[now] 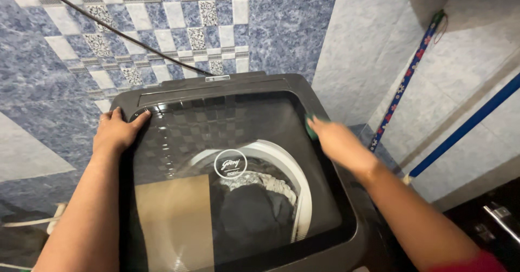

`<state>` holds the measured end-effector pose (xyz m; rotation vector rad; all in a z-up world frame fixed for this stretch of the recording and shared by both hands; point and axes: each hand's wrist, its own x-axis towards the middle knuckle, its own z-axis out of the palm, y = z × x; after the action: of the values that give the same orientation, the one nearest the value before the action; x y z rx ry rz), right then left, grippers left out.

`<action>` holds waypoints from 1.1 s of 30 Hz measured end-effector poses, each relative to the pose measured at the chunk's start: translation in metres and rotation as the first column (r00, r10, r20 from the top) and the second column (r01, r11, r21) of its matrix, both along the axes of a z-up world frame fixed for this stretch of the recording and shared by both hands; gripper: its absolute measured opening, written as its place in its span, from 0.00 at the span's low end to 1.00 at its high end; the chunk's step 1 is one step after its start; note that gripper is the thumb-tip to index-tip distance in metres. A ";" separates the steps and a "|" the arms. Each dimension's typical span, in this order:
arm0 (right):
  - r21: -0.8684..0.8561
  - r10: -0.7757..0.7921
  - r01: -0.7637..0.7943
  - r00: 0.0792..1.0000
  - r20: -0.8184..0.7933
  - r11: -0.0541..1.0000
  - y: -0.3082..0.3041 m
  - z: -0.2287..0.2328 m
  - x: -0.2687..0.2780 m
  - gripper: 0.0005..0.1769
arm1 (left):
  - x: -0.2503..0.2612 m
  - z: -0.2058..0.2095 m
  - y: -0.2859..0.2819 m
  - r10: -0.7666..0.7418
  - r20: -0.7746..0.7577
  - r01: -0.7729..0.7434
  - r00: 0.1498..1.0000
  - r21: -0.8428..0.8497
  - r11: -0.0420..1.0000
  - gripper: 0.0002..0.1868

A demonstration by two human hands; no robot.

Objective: The person wipes the exterior surfaces of a top-loading washing machine using a green sponge. They clean the top lid, the control panel area, and the side panels of the appliance in a bathroom setting.

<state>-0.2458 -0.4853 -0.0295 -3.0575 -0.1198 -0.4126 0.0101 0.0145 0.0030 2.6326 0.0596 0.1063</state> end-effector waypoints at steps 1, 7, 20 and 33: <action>-0.013 -0.061 0.060 0.993 -0.100 0.998 0.009 -0.004 -0.026 0.35 | 0.000 0.001 0.000 0.005 -0.015 -0.005 1.000 0.002 1.000 0.58; 0.028 0.075 -0.077 0.996 0.052 0.997 0.004 -0.007 -0.029 0.42 | 0.000 0.001 -0.001 0.005 -0.011 -0.005 1.000 0.000 1.000 0.59; 0.200 -0.088 0.076 0.995 0.052 0.977 -0.028 0.001 0.106 0.23 | 0.000 0.000 -0.001 -0.018 0.016 0.018 1.000 0.005 1.000 0.58; 0.263 -0.118 0.139 0.988 -0.096 0.955 -0.013 0.005 -0.036 0.37 | -0.006 0.005 -0.004 -0.009 0.000 0.009 1.000 -0.005 1.000 0.58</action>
<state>-0.2814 -0.4982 -0.0247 -2.8152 0.1299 -0.2857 0.0036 0.0104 0.0083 2.6278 0.0474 0.1030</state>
